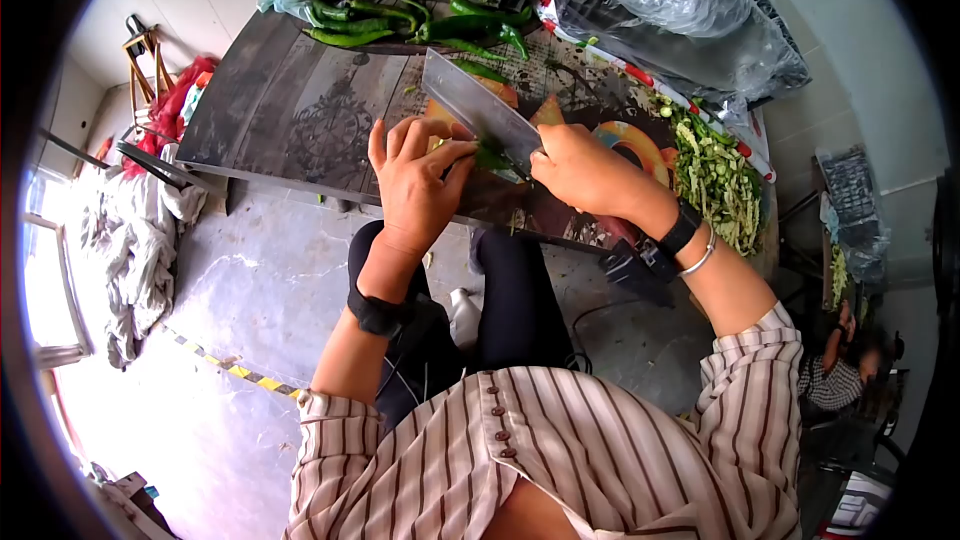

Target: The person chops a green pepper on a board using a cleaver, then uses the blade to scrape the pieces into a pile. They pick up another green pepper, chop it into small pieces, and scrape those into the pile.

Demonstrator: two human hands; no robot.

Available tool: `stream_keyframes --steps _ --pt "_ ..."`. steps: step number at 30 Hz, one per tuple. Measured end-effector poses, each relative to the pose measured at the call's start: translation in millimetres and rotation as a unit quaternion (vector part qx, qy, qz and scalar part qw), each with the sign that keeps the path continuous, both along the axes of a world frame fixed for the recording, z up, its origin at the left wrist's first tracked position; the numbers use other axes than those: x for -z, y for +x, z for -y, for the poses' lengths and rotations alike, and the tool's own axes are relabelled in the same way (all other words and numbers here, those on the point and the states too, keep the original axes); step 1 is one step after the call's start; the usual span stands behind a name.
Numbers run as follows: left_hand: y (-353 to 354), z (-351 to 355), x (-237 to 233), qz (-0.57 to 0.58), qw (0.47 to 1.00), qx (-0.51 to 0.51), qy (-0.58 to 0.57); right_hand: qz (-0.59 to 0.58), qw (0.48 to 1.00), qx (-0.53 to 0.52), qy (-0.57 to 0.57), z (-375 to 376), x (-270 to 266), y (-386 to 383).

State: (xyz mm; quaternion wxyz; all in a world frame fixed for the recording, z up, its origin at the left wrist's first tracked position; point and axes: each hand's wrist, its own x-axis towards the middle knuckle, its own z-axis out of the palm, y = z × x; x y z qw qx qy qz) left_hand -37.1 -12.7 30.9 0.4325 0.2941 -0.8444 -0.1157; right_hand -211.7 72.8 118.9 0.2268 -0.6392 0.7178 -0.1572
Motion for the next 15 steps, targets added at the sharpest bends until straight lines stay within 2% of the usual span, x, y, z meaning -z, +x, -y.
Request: stream_keyframes --steps 3,7,9,15 --pt "-0.8 2.1 3.5 -0.028 1.0 -0.003 0.002 -0.029 0.999 0.002 0.043 3.3 -12.0 4.2" --pt "-2.5 2.1 5.3 -0.051 0.999 -0.01 0.012 -0.019 1.0 0.003 0.012 1.1 -7.0 2.0" --pt "-1.6 2.7 5.7 -0.051 0.999 -0.005 0.01 -0.019 0.997 0.028 0.07 2.4 -16.4 6.8" --pt "-3.3 4.7 8.0 -0.027 0.999 0.004 0.017 -0.03 0.999 0.005 0.036 5.7 -9.1 4.5"
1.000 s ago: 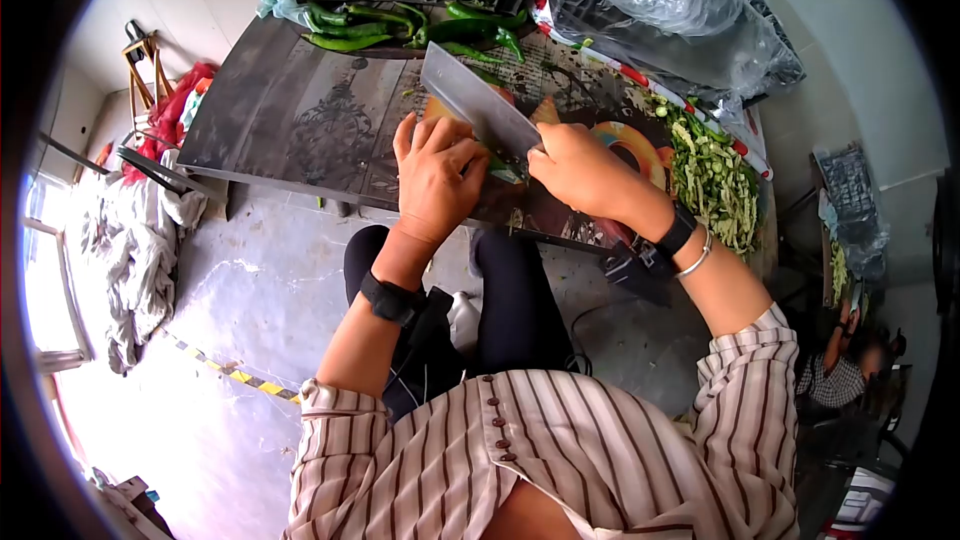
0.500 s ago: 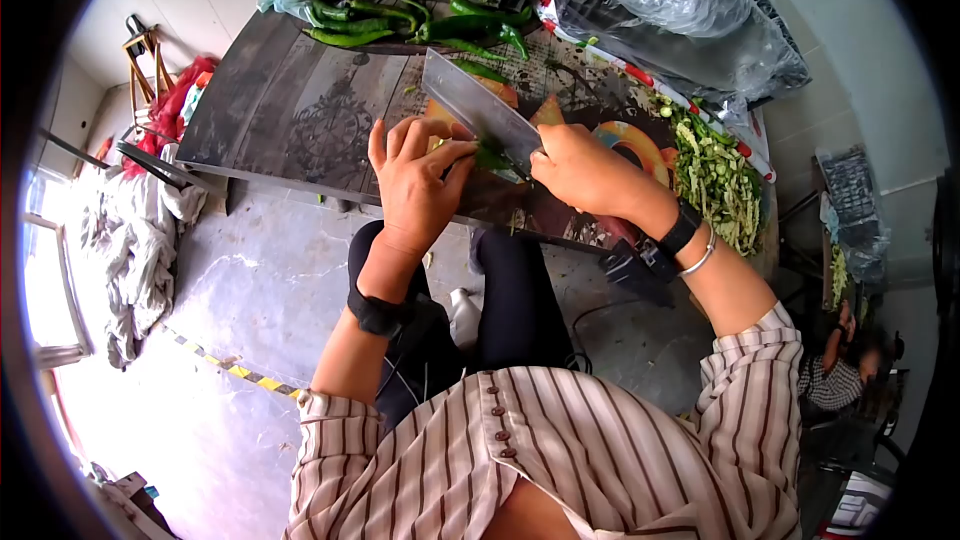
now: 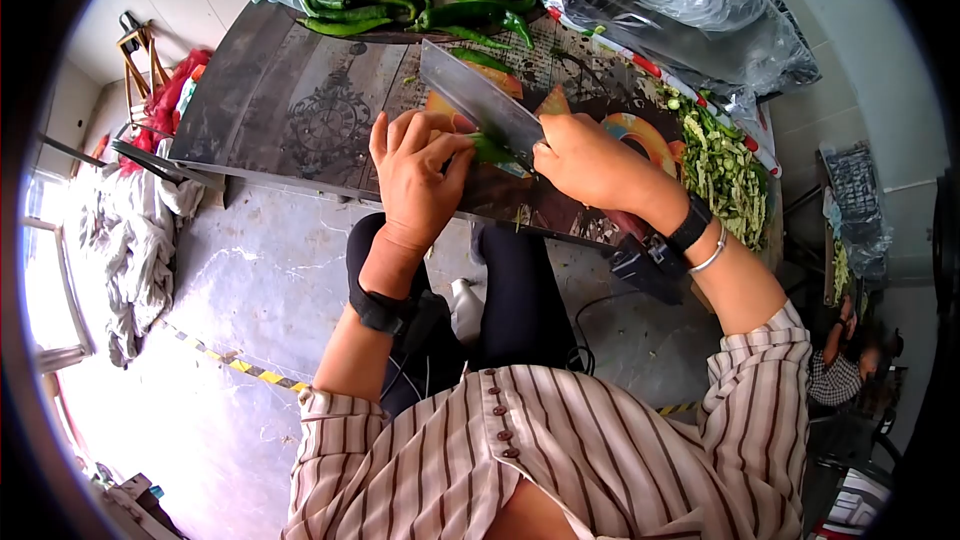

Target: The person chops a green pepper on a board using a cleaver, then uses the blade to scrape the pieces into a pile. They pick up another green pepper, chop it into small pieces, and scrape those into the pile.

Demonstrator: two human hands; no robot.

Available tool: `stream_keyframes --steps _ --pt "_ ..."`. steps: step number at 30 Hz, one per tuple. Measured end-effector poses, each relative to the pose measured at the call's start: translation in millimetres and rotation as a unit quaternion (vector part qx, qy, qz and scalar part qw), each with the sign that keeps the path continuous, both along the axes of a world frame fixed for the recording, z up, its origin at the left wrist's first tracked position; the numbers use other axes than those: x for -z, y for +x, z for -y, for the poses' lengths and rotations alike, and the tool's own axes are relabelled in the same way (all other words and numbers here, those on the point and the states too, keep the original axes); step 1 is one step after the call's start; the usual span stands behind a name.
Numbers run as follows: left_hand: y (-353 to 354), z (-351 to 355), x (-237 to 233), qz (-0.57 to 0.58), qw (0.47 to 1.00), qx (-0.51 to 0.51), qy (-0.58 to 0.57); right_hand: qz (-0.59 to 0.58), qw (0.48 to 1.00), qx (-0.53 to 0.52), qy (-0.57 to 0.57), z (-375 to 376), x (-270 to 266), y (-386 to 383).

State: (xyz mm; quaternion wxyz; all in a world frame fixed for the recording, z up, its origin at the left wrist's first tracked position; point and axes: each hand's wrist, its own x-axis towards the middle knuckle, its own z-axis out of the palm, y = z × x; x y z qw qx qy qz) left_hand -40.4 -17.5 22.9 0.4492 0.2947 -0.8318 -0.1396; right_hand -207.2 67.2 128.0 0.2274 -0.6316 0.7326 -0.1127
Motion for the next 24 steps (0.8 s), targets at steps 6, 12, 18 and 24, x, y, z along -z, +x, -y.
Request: stream_keyframes --steps 6,12,18,24 --pt "-2.0 0.6 1.8 0.002 1.0 -0.001 0.002 0.004 1.0 0.002 -0.021 0.8 4.5 2.5" --pt "-2.5 1.0 0.4 -0.002 1.0 -0.003 0.004 -0.002 0.999 -0.043 -0.003 9.8 4.6 -3.0" --pt "-2.1 1.4 1.8 0.003 1.0 0.001 0.01 -0.005 0.995 -0.021 -0.101 14.7 19.2 9.3" --pt "-1.5 -0.4 -0.8 -0.012 1.0 -0.007 0.006 -0.01 0.996 -0.017 -0.09 15.2 11.7 3.8"
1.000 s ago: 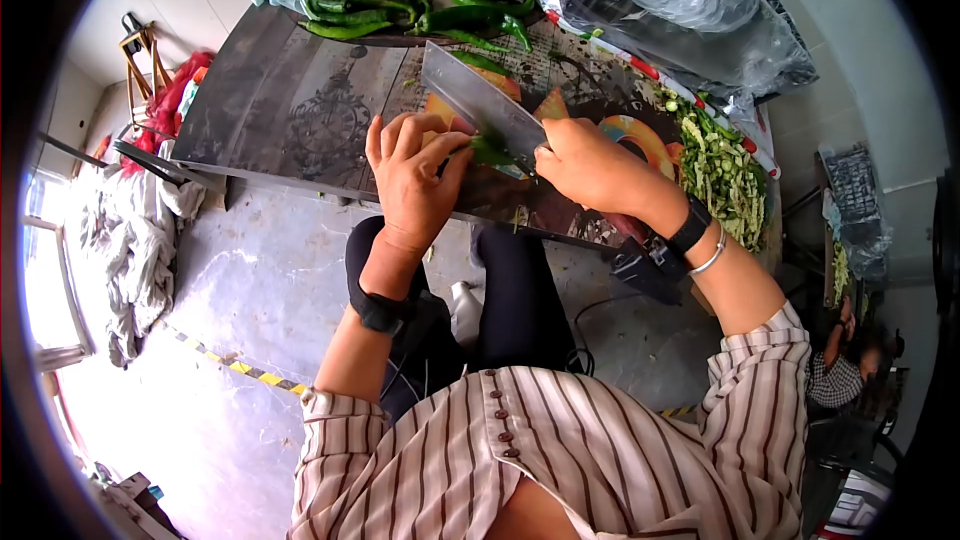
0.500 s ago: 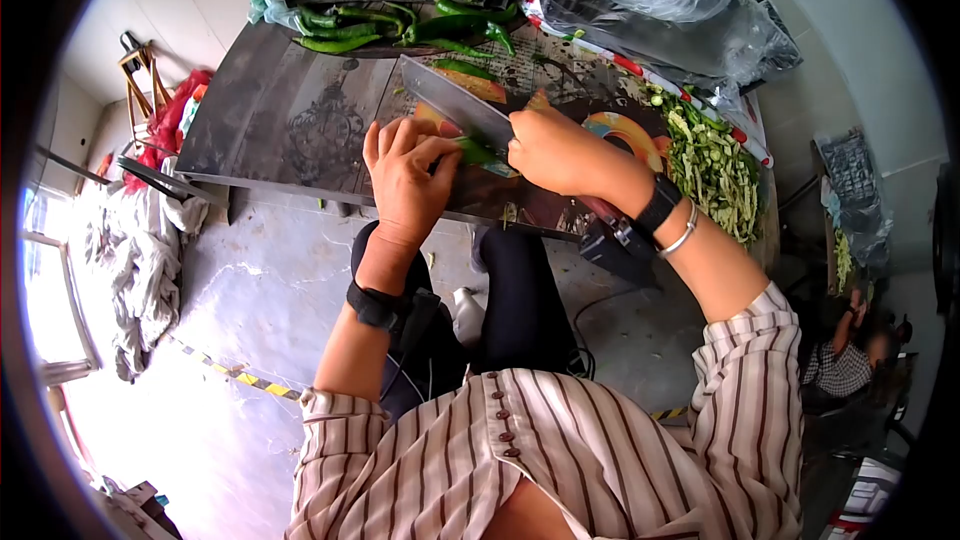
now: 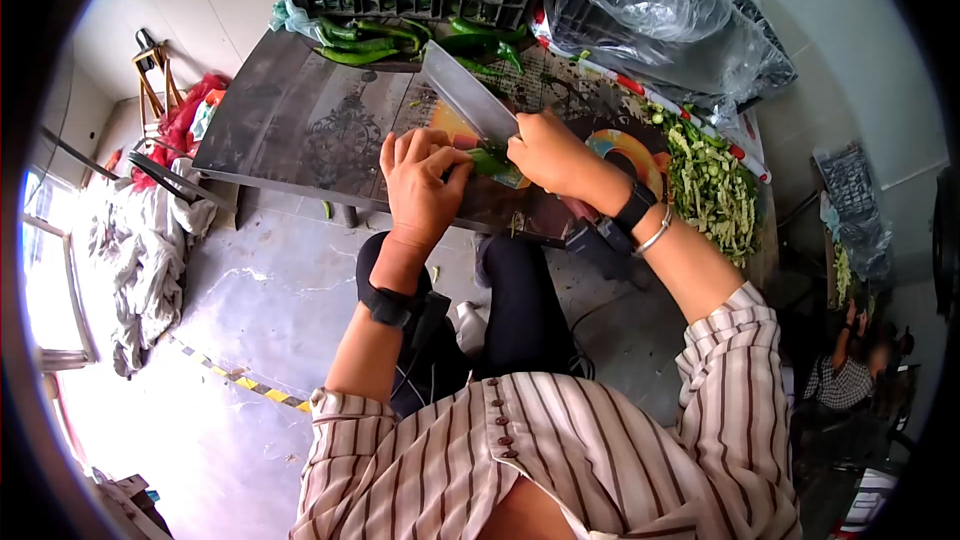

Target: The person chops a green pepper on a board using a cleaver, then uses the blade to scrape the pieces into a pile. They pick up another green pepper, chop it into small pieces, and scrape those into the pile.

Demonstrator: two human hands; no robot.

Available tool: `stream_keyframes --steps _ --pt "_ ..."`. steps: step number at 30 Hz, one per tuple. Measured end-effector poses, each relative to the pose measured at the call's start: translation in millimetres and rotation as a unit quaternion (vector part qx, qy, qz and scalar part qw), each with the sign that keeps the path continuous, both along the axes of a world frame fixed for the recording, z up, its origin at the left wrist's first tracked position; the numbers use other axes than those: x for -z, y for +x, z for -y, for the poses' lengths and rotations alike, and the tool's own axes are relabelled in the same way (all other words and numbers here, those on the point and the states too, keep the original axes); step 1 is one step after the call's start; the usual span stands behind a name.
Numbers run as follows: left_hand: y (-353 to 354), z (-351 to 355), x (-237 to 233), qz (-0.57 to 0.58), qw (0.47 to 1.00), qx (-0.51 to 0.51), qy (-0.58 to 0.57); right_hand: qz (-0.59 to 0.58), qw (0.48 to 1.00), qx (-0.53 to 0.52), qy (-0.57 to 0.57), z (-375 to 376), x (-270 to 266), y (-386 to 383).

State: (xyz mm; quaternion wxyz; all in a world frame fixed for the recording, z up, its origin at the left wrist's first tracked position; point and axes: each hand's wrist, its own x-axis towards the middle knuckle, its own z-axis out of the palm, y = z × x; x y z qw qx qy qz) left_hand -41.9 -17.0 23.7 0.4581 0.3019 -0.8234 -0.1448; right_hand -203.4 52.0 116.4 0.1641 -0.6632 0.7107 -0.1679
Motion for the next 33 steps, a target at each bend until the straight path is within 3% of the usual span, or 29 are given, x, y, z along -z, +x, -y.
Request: stream_keyframes --steps 3,10,16,18,25,27,33 --pt "-0.4 1.6 0.6 -0.006 1.0 0.005 0.011 0.008 0.999 0.033 -0.034 -11.0 -5.6 5.9" --pt "-0.9 0.8 1.7 -0.011 1.0 0.007 0.005 0.014 1.0 0.023 0.009 -26.6 -0.1 4.3" --pt "0.0 1.6 1.8 -0.014 1.0 0.011 0.003 0.042 0.998 0.035 -0.042 -28.1 7.1 -2.1" --pt "-0.3 1.8 2.2 -0.014 1.0 0.013 0.004 0.002 1.0 0.022 -0.004 -27.8 3.3 -2.8" --pt "-0.1 1.3 0.7 -0.011 1.0 0.011 0.001 0.046 0.996 0.023 0.076 -16.1 -0.5 -6.8" --pt "-1.3 1.8 2.4 -0.011 1.0 0.008 0.003 0.001 0.999 -0.002 -0.039 -9.9 10.8 -1.0" --pt "-0.1 0.2 -2.2 -0.014 1.0 0.003 -0.004 0.016 0.999 0.015 -0.03 2.6 11.7 -3.4"
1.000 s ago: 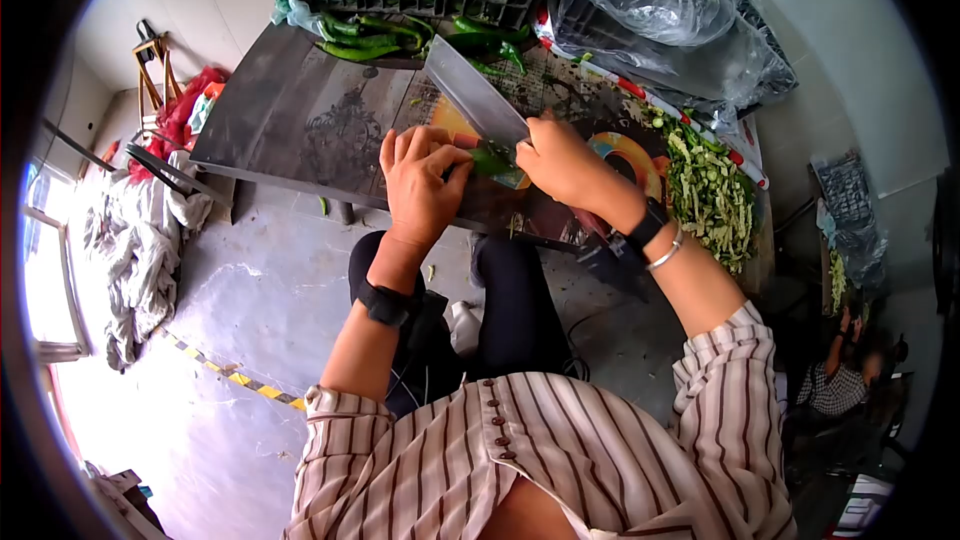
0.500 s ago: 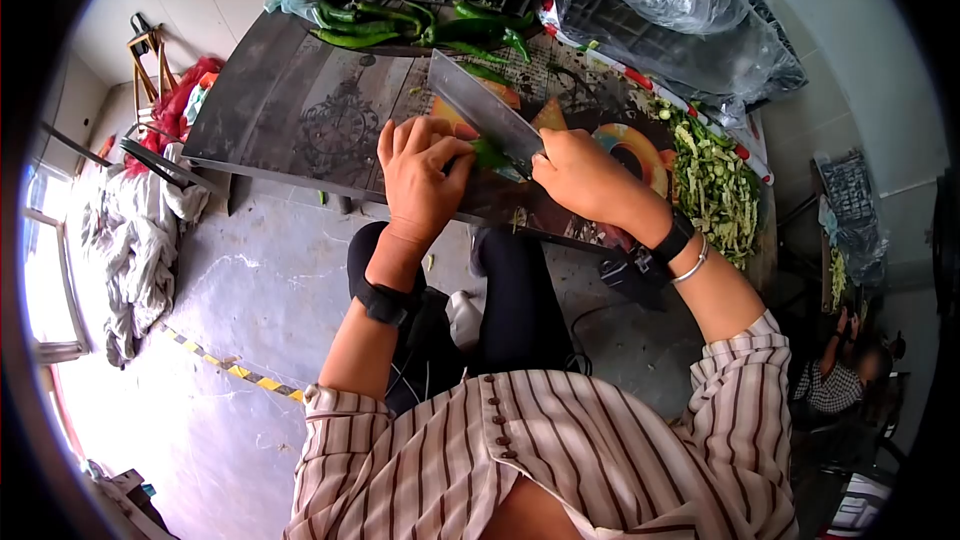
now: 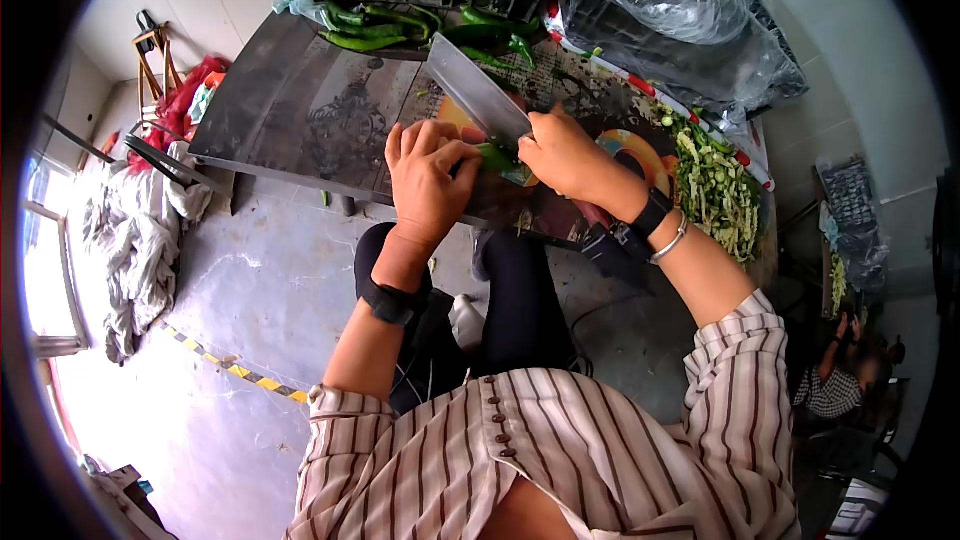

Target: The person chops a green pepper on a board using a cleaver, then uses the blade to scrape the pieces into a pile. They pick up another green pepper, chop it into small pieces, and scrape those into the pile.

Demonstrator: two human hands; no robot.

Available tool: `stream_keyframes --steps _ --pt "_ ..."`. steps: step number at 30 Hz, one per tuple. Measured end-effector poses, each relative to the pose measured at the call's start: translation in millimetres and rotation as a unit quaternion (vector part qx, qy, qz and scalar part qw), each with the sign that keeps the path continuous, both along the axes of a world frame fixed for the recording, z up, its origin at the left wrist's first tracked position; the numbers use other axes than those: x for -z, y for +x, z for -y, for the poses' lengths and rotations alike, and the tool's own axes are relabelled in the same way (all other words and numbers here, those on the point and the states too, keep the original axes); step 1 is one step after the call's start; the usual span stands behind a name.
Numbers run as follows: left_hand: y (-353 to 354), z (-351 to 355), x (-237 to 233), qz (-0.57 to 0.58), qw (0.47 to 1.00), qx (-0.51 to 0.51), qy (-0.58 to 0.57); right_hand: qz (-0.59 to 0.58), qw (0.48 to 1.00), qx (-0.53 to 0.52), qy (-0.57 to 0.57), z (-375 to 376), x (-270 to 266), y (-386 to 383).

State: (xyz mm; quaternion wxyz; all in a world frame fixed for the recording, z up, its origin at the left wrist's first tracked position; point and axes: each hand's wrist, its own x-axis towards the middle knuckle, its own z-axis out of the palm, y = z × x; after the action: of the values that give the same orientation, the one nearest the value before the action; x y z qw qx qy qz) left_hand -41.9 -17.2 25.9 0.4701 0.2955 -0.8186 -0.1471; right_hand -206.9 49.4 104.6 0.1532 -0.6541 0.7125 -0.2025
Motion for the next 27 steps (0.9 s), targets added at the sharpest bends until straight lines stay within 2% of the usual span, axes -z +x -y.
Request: stream_keyframes --steps 4,7,10,19,21,22,24,25,27 --pt "0.1 1.1 2.0 -0.01 1.0 0.004 -0.003 -0.005 0.999 0.008 -0.044 -15.3 -5.1 -2.1" --pt "-1.3 1.1 3.1 -0.008 1.0 -0.001 -0.003 0.032 0.998 0.045 0.016 -25.4 -20.7 3.4" --pt "-0.8 0.3 2.1 -0.014 1.0 0.011 0.008 -0.012 1.0 0.005 -0.013 -29.0 -11.7 -0.8" --pt "0.1 0.1 1.8 0.007 1.0 -0.002 0.009 -0.006 0.996 -0.019 0.086 -18.7 -26.8 2.4" --pt "-0.1 1.0 2.8 0.01 1.0 -0.002 0.018 -0.151 0.977 -0.13 0.07 -13.4 -25.5 0.4" --pt "-1.1 0.7 2.5 0.012 1.0 0.0 0.022 -0.15 0.978 -0.128 0.072 -12.8 -23.5 1.5" --pt "-2.0 1.5 2.7 0.005 1.0 0.005 0.021 -0.033 0.997 -0.008 0.072 -11.0 -18.5 4.8" --pt "-2.4 2.1 2.9 -0.002 1.0 0.006 0.02 -0.035 0.997 -0.003 0.068 -10.7 -17.3 2.9" --pt "-3.1 1.9 4.7 0.0 1.0 0.01 0.011 -0.126 0.984 -0.124 0.036 -8.0 -13.1 -2.0"
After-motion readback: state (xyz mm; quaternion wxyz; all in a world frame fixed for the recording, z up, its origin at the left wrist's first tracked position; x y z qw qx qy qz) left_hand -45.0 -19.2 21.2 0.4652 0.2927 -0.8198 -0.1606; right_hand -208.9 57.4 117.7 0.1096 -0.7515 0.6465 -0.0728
